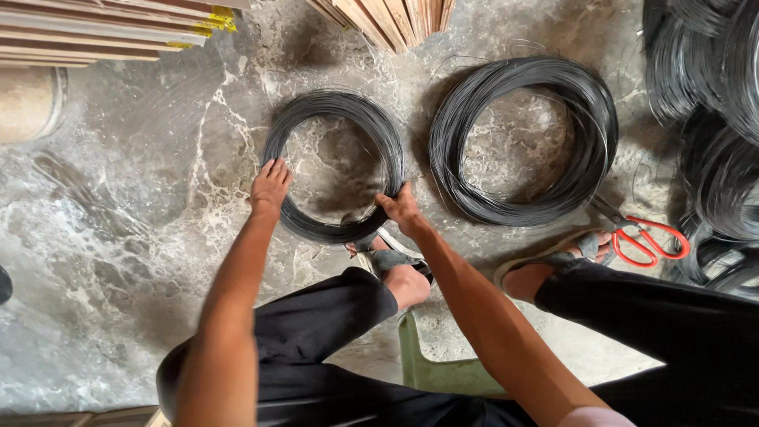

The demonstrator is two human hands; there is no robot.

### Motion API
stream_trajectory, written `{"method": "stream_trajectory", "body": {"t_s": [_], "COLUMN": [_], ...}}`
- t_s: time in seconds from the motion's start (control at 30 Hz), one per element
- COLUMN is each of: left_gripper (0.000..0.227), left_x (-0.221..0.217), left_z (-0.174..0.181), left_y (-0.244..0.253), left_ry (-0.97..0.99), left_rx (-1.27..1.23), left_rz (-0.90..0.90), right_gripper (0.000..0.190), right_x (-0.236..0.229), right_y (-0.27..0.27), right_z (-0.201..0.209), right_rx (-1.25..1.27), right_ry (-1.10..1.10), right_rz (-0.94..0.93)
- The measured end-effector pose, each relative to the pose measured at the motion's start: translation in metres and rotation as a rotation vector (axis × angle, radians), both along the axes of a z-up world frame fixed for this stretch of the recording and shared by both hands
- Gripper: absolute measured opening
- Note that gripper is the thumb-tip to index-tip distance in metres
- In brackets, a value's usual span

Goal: The person sits on a stool and handles coils of black wire, weighing them on a hanging scale and then cutting them into smaller loops using red-handled shears. The person arranges the cut wire loops on the floor.

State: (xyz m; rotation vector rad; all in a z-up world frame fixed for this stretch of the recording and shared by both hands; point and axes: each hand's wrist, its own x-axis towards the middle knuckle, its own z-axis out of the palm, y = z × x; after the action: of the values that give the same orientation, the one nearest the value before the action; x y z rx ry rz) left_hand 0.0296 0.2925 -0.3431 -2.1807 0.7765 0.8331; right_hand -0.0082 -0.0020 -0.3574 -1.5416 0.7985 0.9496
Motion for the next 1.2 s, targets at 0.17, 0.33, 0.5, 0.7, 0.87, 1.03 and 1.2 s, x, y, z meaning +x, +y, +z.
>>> {"method": "stream_trajectory", "body": {"t_s": [0.17,0.33,0.5,0.7,0.87,1.03,1.2], "left_gripper": [0.052,0.059,0.053,0.084,0.03,0.022,0.021], "left_x": [0.006,0.011,0.007,0.029,0.004,0.018,0.042], "left_z": [0.03,0.067,0.084,0.118,0.044,0.062,0.11], "left_y": [-0.082,-0.132,-0.072,-0.064,-0.05,-0.125,-0.215], "left_ry": [0.179,0.063,0.115,0.397,-0.016,0.109,0.241], "left_rx": [-0.058,-0.394,-0.235,-0.23,-0.83,-1.217,-1.467], "left_rz": [0.259,0.226,-0.001,0.262,0.488,1.677,1.699], "right_gripper": [0.05,0.077,0.09,0.035,0.023,0.032,0.032], "right_x": [-0.019,0.01,0.027,0.048,0.047,0.031,0.018], "right_y": [0.008,-0.015,-0.067,-0.146,-0.203,-0.229,-0.227], "right_z": [-0.051,-0.004,0.096,0.163,0.147,0.131,0.146], "right_rx": [0.01,0.015,0.064,0.503,0.589,0.778,0.843], "right_ry": [0.001,0.083,0.022,-0.048,0.021,0.054,-0.048], "right_rz": [-0.055,0.09,0.257,-0.039,-0.083,-0.18,-0.233]}}
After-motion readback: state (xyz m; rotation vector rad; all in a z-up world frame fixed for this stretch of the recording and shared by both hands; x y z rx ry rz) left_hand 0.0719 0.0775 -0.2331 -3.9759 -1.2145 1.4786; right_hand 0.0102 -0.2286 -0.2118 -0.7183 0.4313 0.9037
